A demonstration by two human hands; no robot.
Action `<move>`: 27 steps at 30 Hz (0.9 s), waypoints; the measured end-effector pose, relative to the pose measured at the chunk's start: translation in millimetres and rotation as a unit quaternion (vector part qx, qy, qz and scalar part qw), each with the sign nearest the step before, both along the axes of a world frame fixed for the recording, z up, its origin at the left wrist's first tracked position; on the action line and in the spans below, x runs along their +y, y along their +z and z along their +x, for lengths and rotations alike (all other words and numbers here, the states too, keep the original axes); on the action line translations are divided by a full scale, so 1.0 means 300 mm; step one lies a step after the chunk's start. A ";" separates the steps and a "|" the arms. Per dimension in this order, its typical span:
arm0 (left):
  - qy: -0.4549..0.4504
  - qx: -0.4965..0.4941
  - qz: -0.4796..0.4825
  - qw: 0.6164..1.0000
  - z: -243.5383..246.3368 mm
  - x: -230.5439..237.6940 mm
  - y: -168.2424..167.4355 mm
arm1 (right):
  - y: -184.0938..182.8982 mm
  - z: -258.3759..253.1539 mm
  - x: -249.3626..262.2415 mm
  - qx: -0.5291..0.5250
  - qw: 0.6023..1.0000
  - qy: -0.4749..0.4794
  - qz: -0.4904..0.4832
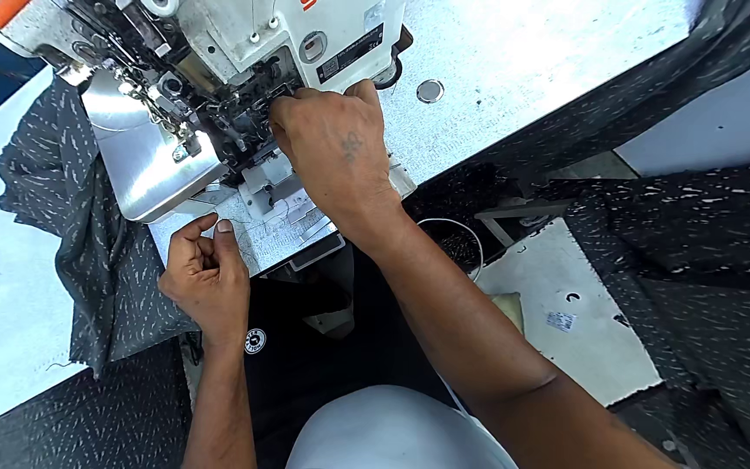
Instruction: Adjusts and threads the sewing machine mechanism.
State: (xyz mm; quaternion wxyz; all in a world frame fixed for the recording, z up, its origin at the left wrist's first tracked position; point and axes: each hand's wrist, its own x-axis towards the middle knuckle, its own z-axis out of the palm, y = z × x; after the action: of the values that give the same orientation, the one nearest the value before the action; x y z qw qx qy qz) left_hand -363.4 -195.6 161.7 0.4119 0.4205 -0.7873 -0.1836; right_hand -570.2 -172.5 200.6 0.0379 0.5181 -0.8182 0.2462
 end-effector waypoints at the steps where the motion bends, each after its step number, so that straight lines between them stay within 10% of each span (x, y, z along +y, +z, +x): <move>1: -0.001 -0.001 0.000 1.000 0.001 -0.001 -0.001 | -0.001 0.001 0.000 0.000 1.000 0.000 -0.001; 27: -0.006 0.006 0.006 1.000 0.007 -0.001 -0.006 | 0.020 -0.001 0.002 -0.034 0.999 0.026 0.025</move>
State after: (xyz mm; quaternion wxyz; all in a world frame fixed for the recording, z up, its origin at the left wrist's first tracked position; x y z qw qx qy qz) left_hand -361.4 -195.9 159.8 0.4130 0.4174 -0.7859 -0.1938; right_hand -570.5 -172.0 206.7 -0.0093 0.5310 -0.8114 0.2440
